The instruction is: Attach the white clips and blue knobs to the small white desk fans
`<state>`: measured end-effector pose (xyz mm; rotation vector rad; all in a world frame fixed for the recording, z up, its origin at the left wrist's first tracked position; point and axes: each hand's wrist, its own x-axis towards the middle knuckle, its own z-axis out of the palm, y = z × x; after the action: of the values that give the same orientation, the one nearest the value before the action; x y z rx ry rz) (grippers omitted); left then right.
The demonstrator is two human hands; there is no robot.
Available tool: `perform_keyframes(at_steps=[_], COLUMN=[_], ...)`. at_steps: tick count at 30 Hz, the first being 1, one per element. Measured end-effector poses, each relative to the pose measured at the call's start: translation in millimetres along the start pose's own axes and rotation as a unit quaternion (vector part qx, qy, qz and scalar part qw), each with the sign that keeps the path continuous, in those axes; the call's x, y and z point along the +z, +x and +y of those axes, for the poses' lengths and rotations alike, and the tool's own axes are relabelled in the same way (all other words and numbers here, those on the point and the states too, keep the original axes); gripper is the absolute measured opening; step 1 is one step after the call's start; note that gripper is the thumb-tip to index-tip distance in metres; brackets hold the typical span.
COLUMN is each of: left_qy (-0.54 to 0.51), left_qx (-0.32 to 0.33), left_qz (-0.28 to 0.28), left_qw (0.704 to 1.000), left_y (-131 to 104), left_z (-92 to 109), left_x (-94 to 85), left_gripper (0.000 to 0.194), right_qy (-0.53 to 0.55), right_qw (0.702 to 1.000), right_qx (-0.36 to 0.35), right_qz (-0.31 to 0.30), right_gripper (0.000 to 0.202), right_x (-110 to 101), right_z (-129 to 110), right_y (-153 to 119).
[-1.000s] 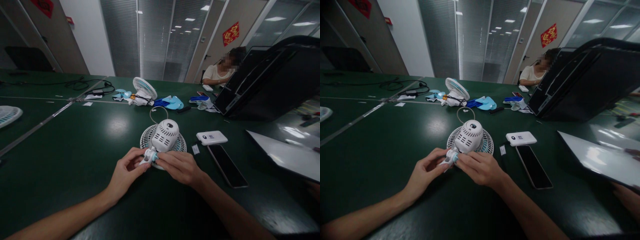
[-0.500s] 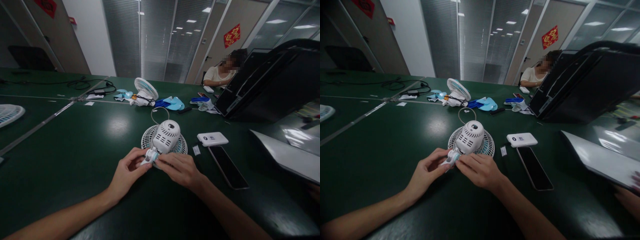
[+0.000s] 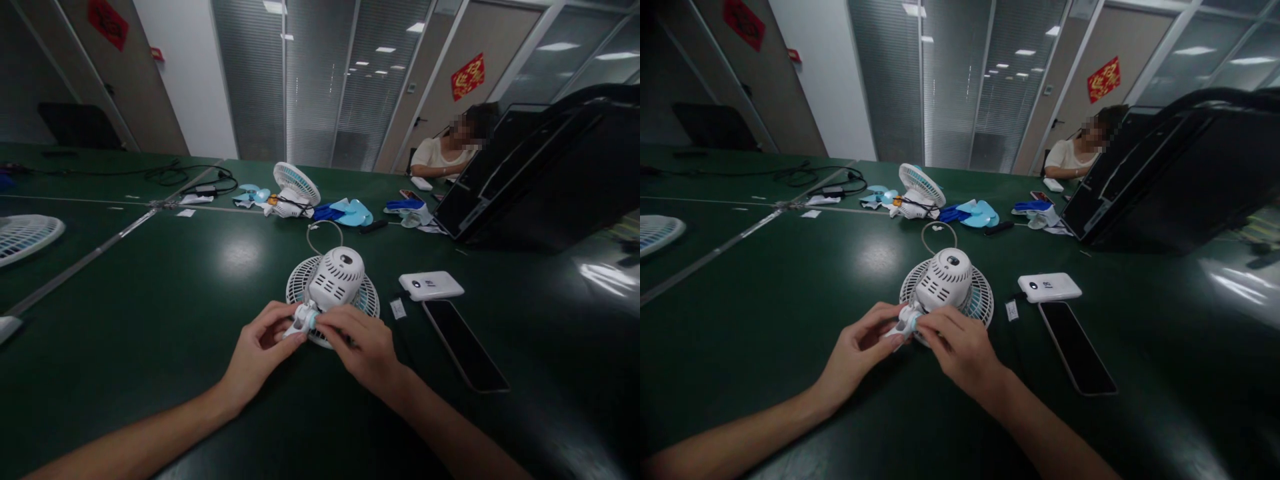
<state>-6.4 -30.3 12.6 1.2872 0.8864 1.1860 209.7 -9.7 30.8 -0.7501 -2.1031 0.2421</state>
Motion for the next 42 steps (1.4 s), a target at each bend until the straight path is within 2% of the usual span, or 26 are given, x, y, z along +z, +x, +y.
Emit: perform_keyframes(at_steps=[3, 6, 9, 11, 14, 16, 19, 21, 22, 24, 28, 33, 35, 38, 42], left_qy=[-0.004, -0.005, -0.002, -0.002, 0.002, 0.007, 0.014, 0.019, 0.022, 0.023, 0.018, 0.007, -0.002, -0.010, -0.005], left_qx=[-0.006, -0.008, -0.007, -0.003, 0.003, 0.001, -0.003, -0.005, -0.005, -0.008, -0.005, -0.013, -0.014, -0.012, -0.008], left_qz=[-0.004, -0.007, -0.004, -0.002, 0.000, 0.001, 0.001, -0.001, -0.003, -0.008, -0.016, -0.014, -0.014, -0.011, -0.009], left_qw=[1.000, 1.000, 1.000, 1.000, 1.000, 1.000, 1.000, 1.000, 1.000, 1.000, 1.000, 1.000, 1.000, 1.000, 1.000], left_y=[0, 0, -1, -1, -1, -1, 0, 0, 0, 0, 1, 2, 2, 3, 4], left_z=[1, 0, -1, -1, 0, 0, 1, 1, 1, 0, -2, -3, -3, -3, -2], left_x=[-0.4, 0.0, 0.9, 1.9, 3.4, 3.8, 3.0, 2.1, 1.7, 0.9, 0.0, -0.4, -0.4, -0.2, 0.4], left_gripper=[0.034, 0.034, 0.034, 0.034, 0.034, 0.034, 0.033, 0.033, 0.033, 0.033, 0.032, 0.032, 0.031, 0.030, 0.029], right_qy=[-0.107, -0.173, -0.179, -0.165, -0.144, -0.155, -0.191, -0.195, -0.199, -0.205, -0.187, -0.176, -0.168, -0.161, -0.162], right_qw=[0.983, 0.968, 0.970, 0.978, 0.988, 0.988, 0.978, 0.963, 0.957, 0.952, 0.962, 0.978, 0.977, 0.966, 0.969], right_qx=[-0.118, -0.163, -0.151, -0.116, -0.038, -0.016, -0.065, -0.160, -0.184, -0.201, -0.187, -0.111, -0.131, -0.195, -0.182], right_qz=[-0.091, -0.082, -0.059, -0.053, -0.035, -0.025, -0.045, -0.094, -0.103, -0.103, -0.063, -0.005, -0.011, -0.052, -0.042], right_gripper=[0.030, 0.031, 0.016, 0.010, 0.019, 0.021, 0.012, 0.020, 0.020, 0.020, 0.012, 0.012, 0.017, 0.024, 0.021], right_x=[-14, -21, -15, -8, 0, 0, -13, -23, -28, -33, -26, -13, -14, -19, -19], right_z=[10, 18, 17, 11, 1, -2, 0, 5, 7, 10, 9, 10, 14, 24, 30], right_y=[0, -1, -1, 0, 0, 0, 1, 3, 5, 7, 11, 8, 6, 3, 2])
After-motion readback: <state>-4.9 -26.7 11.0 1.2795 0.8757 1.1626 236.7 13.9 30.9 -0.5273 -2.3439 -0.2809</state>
